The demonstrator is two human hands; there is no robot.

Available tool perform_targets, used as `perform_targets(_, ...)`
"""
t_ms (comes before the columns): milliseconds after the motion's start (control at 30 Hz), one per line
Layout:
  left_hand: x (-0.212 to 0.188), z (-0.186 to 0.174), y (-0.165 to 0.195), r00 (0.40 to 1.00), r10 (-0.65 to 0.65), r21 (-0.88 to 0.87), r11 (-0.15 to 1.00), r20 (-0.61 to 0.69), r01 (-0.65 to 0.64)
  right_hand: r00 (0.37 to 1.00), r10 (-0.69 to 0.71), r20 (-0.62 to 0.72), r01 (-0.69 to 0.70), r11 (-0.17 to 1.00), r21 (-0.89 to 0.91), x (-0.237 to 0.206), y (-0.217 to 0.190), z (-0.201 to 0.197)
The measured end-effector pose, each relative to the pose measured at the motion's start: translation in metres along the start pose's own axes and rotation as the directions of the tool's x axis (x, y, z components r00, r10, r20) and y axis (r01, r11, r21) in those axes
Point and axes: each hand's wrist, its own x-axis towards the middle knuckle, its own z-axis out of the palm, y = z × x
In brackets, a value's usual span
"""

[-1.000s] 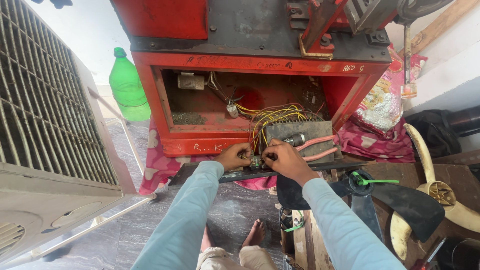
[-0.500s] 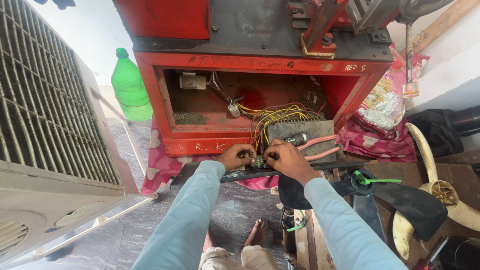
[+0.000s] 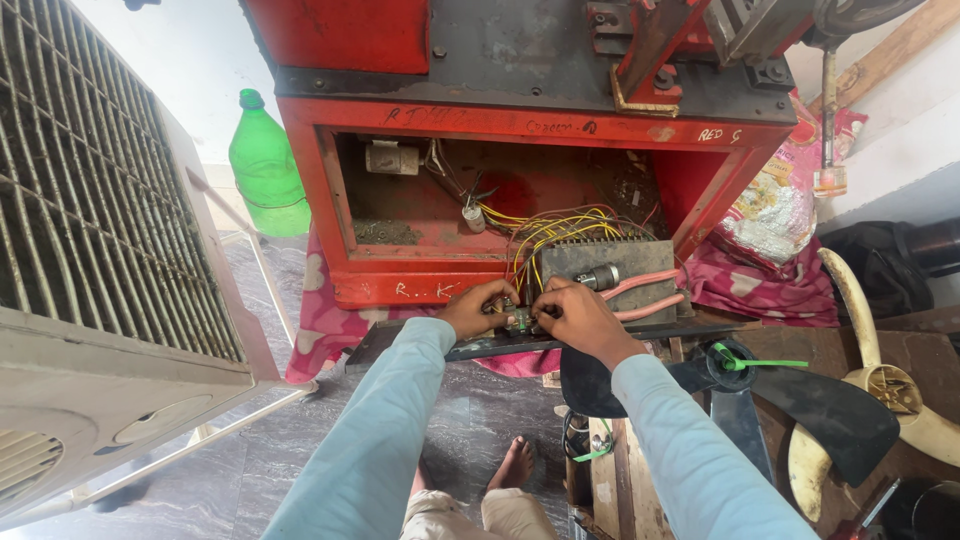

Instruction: The person repairs the wiring of a red machine, handling yellow wires and a small electrical component, using a screwdriver and pliers to work on the part mounted inside the machine housing. They then carry an orange bucket holding parts and hardware across the workshop, rummage through its contents, and set it down on the floor.

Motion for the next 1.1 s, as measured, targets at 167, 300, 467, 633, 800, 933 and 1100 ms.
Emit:
perform_targets(167, -0.001, 0.000, 0.005, 0.998, -0.062, -0.009, 0.998, 0.031, 0.063, 1.000, 0.003, -0.001, -0.003, 1.000, -0.014, -0.001, -0.001, 0.000)
perform_targets(300, -0.006, 0.000, 0.012, 0.995, -0.099, 0.099, 0.990, -0.016, 0.100, 1.000, -0.018, -0.007, 0.018, 0.999, -0.038, -0.002, -0.002, -0.001)
perform_targets(467, -0.006, 0.003, 0.018, 0.996, 0.064, 0.239, 0.970, -0.057, -0.048, 1.000, -0.010, -0.008, 0.010, 1.000, -0.026, -0.002, -0.004, -0.003)
perform_targets(633, 0.006, 0.013, 0.017, 0.998, 0.014, 0.448, 0.894, -0.064, 0.016, 0.998, -0.047, -0.048, 0.048, 0.999, 0.025, -0.002, -0.004, -0.004)
perform_targets(800, 0.011, 0.015, 0.019, 0.999, 0.038, 0.275, 0.961, -0.019, -0.031, 0.992, -0.027, -0.121, 0.045, 0.989, 0.144, -0.004, -0.005, 0.000)
perform_targets(933, 0.010, 0.016, 0.030, 0.998, -0.004, 0.194, 0.981, -0.069, 0.018, 0.977, -0.033, -0.212, 0.078, 0.975, 0.207, -0.004, -0.004, 0.003)
perform_targets(1100, 0.012, 0.020, 0.042, 0.987, -0.080, 0.208, 0.972, -0.139, 0.108, 0.975, -0.041, -0.218, 0.086, 0.976, 0.199, -0.003, -0.002, 0.004)
